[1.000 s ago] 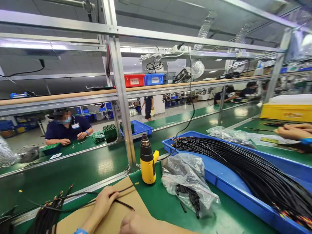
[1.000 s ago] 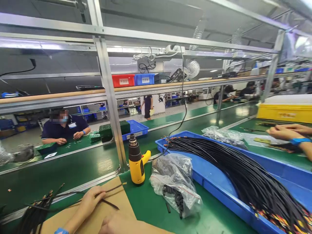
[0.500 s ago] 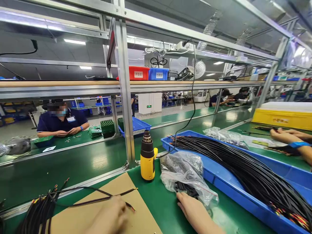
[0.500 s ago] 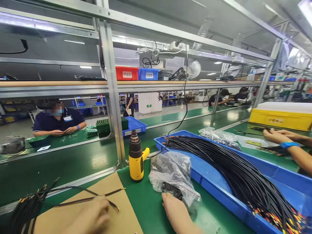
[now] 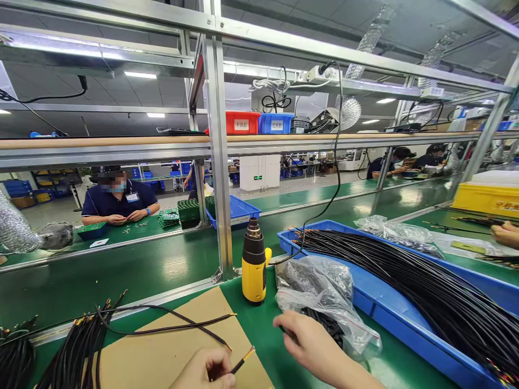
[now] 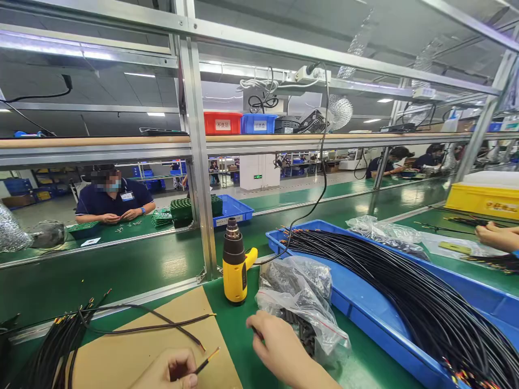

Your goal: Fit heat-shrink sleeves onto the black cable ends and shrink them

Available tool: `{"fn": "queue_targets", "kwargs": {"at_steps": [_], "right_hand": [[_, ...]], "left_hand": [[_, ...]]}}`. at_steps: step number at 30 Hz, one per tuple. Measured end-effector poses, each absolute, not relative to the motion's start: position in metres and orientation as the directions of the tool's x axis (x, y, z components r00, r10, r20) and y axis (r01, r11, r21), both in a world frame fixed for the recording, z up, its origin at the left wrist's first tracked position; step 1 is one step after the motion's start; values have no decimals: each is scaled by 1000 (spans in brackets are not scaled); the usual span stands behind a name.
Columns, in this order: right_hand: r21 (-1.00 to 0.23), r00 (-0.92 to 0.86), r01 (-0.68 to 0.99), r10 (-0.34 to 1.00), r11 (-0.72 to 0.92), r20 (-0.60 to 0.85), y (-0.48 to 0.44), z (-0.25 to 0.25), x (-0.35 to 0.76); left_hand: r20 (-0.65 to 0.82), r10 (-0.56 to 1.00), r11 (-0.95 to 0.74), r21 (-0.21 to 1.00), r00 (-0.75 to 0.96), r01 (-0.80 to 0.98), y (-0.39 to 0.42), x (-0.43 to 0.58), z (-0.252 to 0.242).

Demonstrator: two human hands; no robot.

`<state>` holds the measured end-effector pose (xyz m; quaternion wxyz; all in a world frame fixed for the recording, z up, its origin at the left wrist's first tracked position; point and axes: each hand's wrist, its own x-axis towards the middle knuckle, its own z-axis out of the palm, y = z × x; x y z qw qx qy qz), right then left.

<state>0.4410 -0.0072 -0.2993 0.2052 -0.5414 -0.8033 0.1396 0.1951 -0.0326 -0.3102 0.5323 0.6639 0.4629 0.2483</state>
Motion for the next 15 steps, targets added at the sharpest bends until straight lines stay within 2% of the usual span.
{"fn": "queue_targets", "kwargs": {"at_steps": [3, 7, 9, 11, 15], "right_hand": [[-689, -326, 582, 901, 431, 287, 6, -272, 420], [-913, -354, 136, 879, 385, 318, 27, -237, 385], [-948, -371, -39, 877, 315, 306, 33, -223, 372], [-947, -357, -146, 877, 287, 321, 37, -216, 366], [-947, -341, -226, 892, 227, 295, 42, -213, 366]], "left_hand": [[-148, 919, 77, 976, 364, 203, -26, 198, -288], [16, 976, -35, 996, 219, 85, -14, 204, -258], [90, 983, -103, 992, 159, 69, -11, 207, -245], [105, 987, -111, 993, 122, 41, -8, 210, -234], [61, 996, -57, 996, 64, -70, -2, 213, -227]]}}
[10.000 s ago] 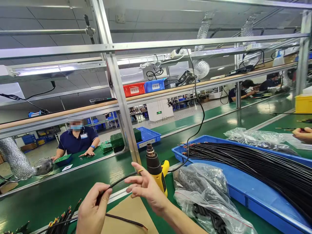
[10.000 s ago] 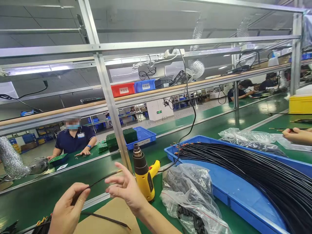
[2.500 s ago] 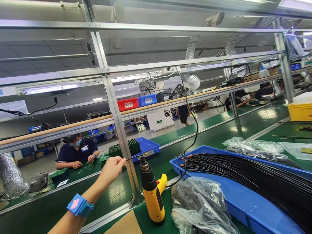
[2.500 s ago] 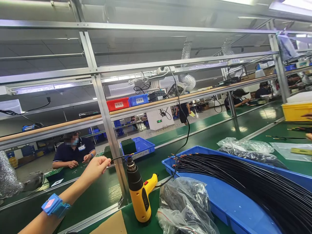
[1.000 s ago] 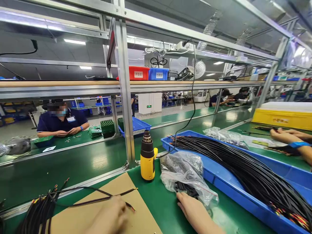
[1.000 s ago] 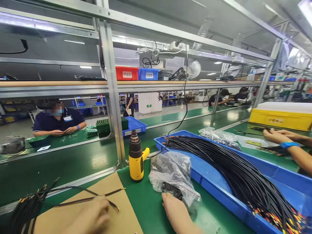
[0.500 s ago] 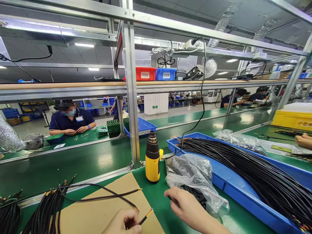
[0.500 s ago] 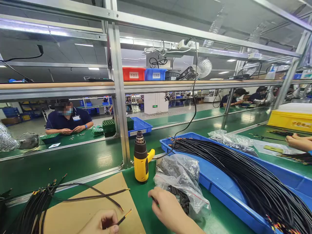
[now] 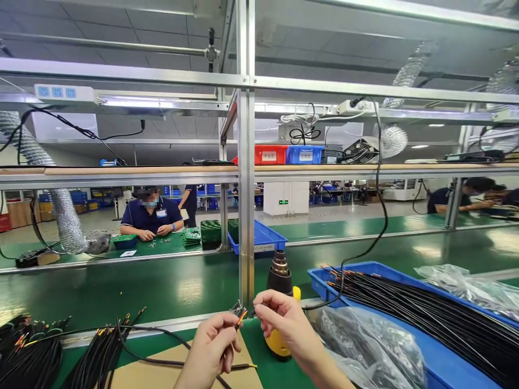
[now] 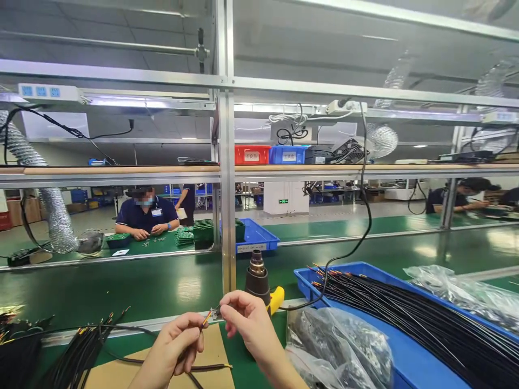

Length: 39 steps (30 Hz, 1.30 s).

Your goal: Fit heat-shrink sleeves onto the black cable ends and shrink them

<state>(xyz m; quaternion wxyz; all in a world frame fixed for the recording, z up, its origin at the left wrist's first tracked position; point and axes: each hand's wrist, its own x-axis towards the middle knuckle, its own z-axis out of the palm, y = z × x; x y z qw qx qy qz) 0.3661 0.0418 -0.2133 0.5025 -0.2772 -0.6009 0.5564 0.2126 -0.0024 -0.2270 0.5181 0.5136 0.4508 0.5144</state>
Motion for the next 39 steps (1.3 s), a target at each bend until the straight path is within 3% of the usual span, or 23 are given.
{"fn": "queue_targets", "kwargs": {"at_steps": [6, 27, 39], "right_hand": [[-951, -402, -269, 880, 151, 253, 45, -216, 366], [-941, -301, -261, 908, 216, 292, 42, -224, 355], [-953, -260, -199, 925, 228, 275, 41, -226, 356]], "left_hand": [[203, 979, -203, 979, -14, -23, 6, 215, -238], [301, 952, -283, 935, -59, 216, 1, 214, -240], [436, 898, -378, 829, -53, 412, -6, 216, -236]]}}
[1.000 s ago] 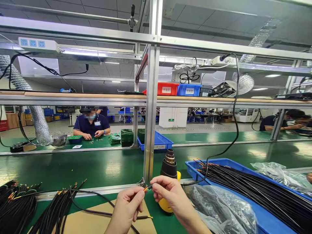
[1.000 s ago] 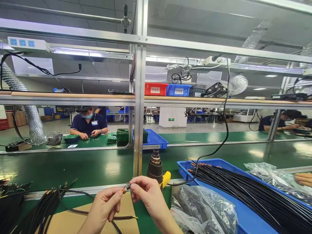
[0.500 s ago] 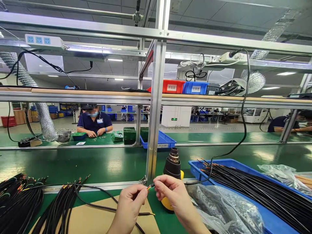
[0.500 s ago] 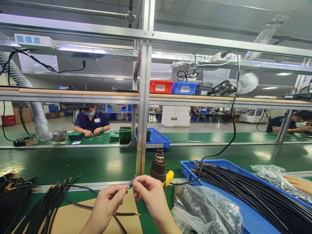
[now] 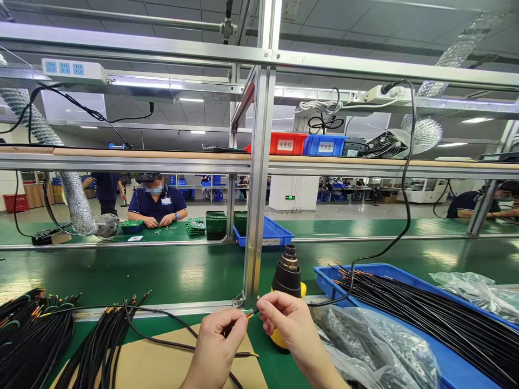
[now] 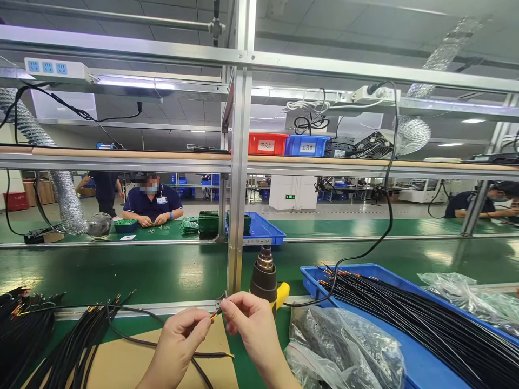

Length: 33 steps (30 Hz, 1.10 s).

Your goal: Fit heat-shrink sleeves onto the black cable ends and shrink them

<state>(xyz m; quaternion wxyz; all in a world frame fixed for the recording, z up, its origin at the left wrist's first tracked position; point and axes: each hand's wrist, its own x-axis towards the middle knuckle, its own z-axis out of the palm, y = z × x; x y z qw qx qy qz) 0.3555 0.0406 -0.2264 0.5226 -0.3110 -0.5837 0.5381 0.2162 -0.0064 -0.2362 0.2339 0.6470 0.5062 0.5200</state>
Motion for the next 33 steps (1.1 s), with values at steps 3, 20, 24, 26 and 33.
{"fn": "queue_targets", "kwargs": {"at_steps": [3, 20, 24, 26, 33], "right_hand": [[-943, -175, -105, 928, 315, 329, 36, -226, 354], [-985, -470, -168, 874, 46, 121, 51, -228, 363], [-982, -511, -187, 851, 23, 117, 50, -229, 363], [-985, -503, -163, 855, 49, 126, 48, -228, 362], [-967, -396, -60, 883, 248, 251, 34, -226, 353]], "left_hand": [[452, 891, -388, 808, -44, 444, -7, 217, -238], [425, 905, -374, 800, -4, 469, -9, 215, -238], [405, 914, -369, 822, 9, 433, -8, 214, -237], [411, 912, -372, 816, 9, 443, -8, 215, -238], [437, 899, -372, 773, -6, 514, -10, 215, -242]]}}
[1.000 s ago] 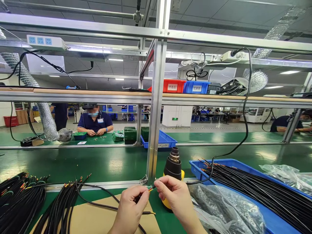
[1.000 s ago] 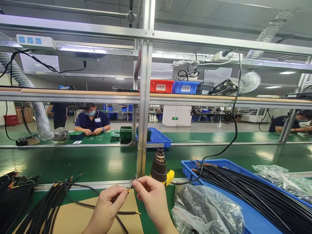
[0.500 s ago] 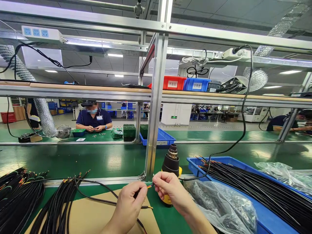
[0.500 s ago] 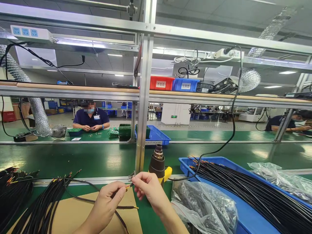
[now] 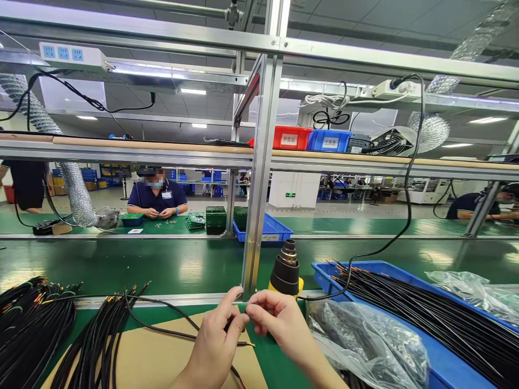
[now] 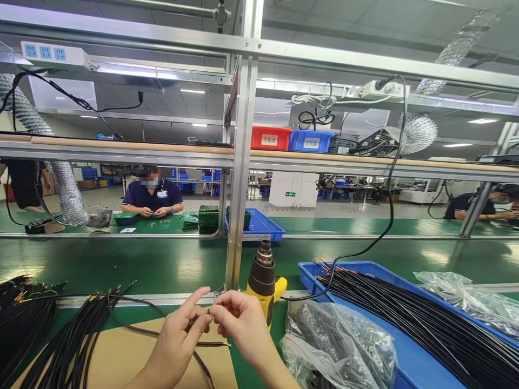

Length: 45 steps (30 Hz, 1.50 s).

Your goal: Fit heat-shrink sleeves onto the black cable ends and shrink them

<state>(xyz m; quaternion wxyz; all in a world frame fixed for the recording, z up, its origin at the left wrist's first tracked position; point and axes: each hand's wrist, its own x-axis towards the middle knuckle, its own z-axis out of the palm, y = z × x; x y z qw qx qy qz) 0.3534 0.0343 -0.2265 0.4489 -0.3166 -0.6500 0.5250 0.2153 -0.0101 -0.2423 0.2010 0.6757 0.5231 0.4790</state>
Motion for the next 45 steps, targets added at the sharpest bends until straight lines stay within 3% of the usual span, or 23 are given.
{"fn": "queue_targets", "kwargs": {"at_steps": [10, 18, 24, 30, 39, 45], "right_hand": [[-981, -442, -135, 878, 137, 183, 37, -233, 345], [-975, -561, -208, 807, 81, 186, 42, -238, 347], [-963, -400, -245, 893, 112, 206, 46, -240, 345], [-945, -364, -315, 908, 89, 207, 44, -236, 345], [-940, -392, -324, 888, 110, 239, 38, -240, 338], [-928, -440, -352, 853, 124, 280, 36, -237, 339]], "left_hand": [[512, 853, -471, 670, 102, 574, -13, 210, -246], [276, 933, -346, 865, 233, 362, -10, 203, -235], [221, 967, -253, 883, 126, 395, -8, 195, -226], [348, 938, -282, 771, -7, 570, -11, 199, -225], [330, 941, -316, 762, 81, 565, -14, 200, -223], [247, 959, -282, 850, 136, 444, -12, 198, -222]]}}
